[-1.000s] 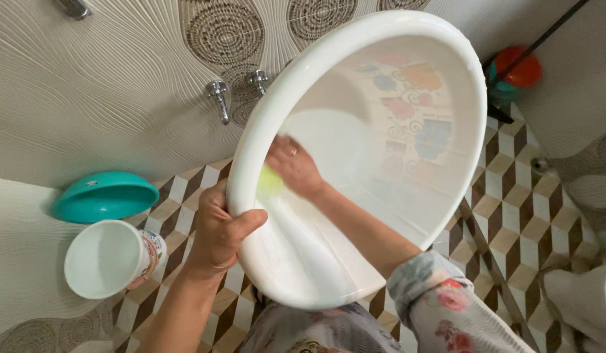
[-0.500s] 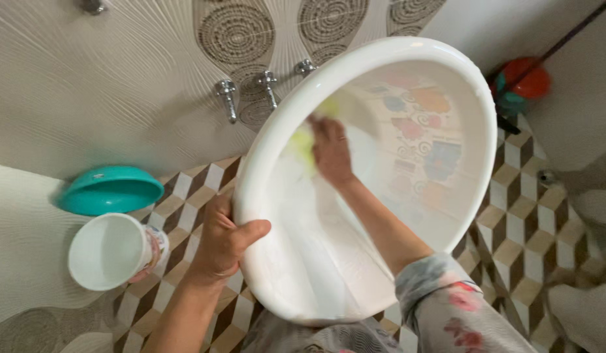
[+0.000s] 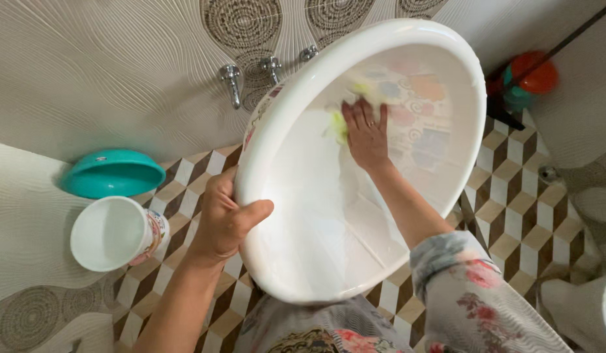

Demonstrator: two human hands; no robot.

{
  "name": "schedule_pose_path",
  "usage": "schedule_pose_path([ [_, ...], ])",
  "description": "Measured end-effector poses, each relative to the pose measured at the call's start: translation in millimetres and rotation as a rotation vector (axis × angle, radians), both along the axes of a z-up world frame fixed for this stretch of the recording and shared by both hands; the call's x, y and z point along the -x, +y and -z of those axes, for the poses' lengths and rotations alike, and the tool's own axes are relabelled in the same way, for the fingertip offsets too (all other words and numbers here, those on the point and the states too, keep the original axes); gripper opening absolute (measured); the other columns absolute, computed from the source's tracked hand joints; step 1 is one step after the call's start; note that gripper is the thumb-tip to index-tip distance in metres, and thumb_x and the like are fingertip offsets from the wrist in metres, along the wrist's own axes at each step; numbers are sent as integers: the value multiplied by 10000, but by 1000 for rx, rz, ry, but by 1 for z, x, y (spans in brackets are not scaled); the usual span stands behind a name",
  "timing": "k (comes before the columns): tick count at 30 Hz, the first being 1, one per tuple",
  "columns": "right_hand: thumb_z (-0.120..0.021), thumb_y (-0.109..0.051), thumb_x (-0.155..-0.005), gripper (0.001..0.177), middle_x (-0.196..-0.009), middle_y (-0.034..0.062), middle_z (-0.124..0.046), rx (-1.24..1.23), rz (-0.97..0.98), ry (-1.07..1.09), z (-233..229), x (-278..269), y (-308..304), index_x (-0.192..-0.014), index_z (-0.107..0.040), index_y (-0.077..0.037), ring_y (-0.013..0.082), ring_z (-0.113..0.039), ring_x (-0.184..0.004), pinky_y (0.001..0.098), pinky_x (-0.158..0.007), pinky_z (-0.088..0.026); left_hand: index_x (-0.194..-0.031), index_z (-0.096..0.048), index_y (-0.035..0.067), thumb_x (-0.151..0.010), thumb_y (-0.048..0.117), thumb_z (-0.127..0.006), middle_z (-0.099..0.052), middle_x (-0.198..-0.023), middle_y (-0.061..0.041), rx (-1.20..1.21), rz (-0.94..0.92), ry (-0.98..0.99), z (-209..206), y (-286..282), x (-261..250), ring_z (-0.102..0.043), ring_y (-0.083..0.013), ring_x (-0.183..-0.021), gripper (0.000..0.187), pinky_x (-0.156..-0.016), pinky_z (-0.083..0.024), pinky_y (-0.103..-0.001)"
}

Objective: The person scrubs the inside and outside of a white plastic bucket with a yellow sponge. They rinse the bucket under a running tap and then wipe the exterior with a cloth.

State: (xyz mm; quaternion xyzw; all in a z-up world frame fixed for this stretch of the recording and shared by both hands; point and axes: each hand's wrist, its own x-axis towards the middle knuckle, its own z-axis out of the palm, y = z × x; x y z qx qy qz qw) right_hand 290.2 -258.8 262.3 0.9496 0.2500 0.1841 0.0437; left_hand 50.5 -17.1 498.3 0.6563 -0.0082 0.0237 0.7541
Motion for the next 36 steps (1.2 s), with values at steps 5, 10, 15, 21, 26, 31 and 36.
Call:
schedule_pose_path([
  [5, -643, -280, -915, 777, -1529, 198, -375, -395, 73, 718, 58, 130, 65, -1573, -278, -85, 380, -347, -1405, 499, -1105, -372, -976, -668, -19, -793, 67, -649, -700, -882, -46, 18, -27, -51, 2, -3, -12, -627, -106, -761, 203, -689, -538, -285],
  [10, -703, -205, -893, 539, -1366, 251, -598, -1085, -580, 483, 2, 104, 172, -1379, -562, -20, 419, -540, -1321, 460, -1122, -431, -849, -559, -9, -841, 53, -688, -582, -794, -42, -42, -23, -26, 9, -9, -11, -514, -104, -700, 143, -630, -459, -300],
  [15, -642, -50, -902, 386, -1297, 218, -597, -1054, -357, 177, -32, -22, 86, -1272, -565, 29, 394, -575, -1222, 491, -1044, -463, -942, -663, -1, -789, 99, -649, -673, -838, -19, -92, -22, 5, -14, -6, 10, -588, -85, -742, 183, -660, -512, -278],
  [21, -584, -82, -919, 794, -1506, 362, -273, -656, 144, 387, 77, 95, 66, -1582, -186, 96, 491, -320, -1368, 529, -1161, -304, -1036, -674, -18, -805, 100, -658, -677, -919, -20, -6, -4, -66, -4, -7, 6, -592, -88, -810, 260, -730, -521, -281],
  [26, -599, -139, -936, 480, -1503, 180, -516, -453, -740, 248, 38, 95, 149, -1407, -523, -88, 364, -391, -1514, 459, -1299, -295, -1005, -644, -39, -812, 91, -682, -669, -911, -54, 88, 6, -31, 11, -12, -2, -605, -118, -800, 235, -717, -537, -320],
  [31, -576, -168, -958, 465, -1449, 160, -502, -305, -350, -194, -13, -40, 94, -1404, -625, -46, 316, -370, -1442, 570, -1247, -228, -1019, -668, -12, -771, 121, -664, -691, -933, -43, 10, -32, 4, -4, -14, 11, -625, -96, -825, 281, -741, -553, -288],
  [36, -601, -274, -875, 535, -1611, 183, -358, 68, -237, -62, 12, 5, -15, -1294, -615, 58, 324, -290, -1492, 555, -1197, -212, -981, -657, -22, -804, 129, -659, -699, -889, -52, -2, -29, -50, -5, -7, 14, -627, -105, -771, 233, -683, -553, -295],
])
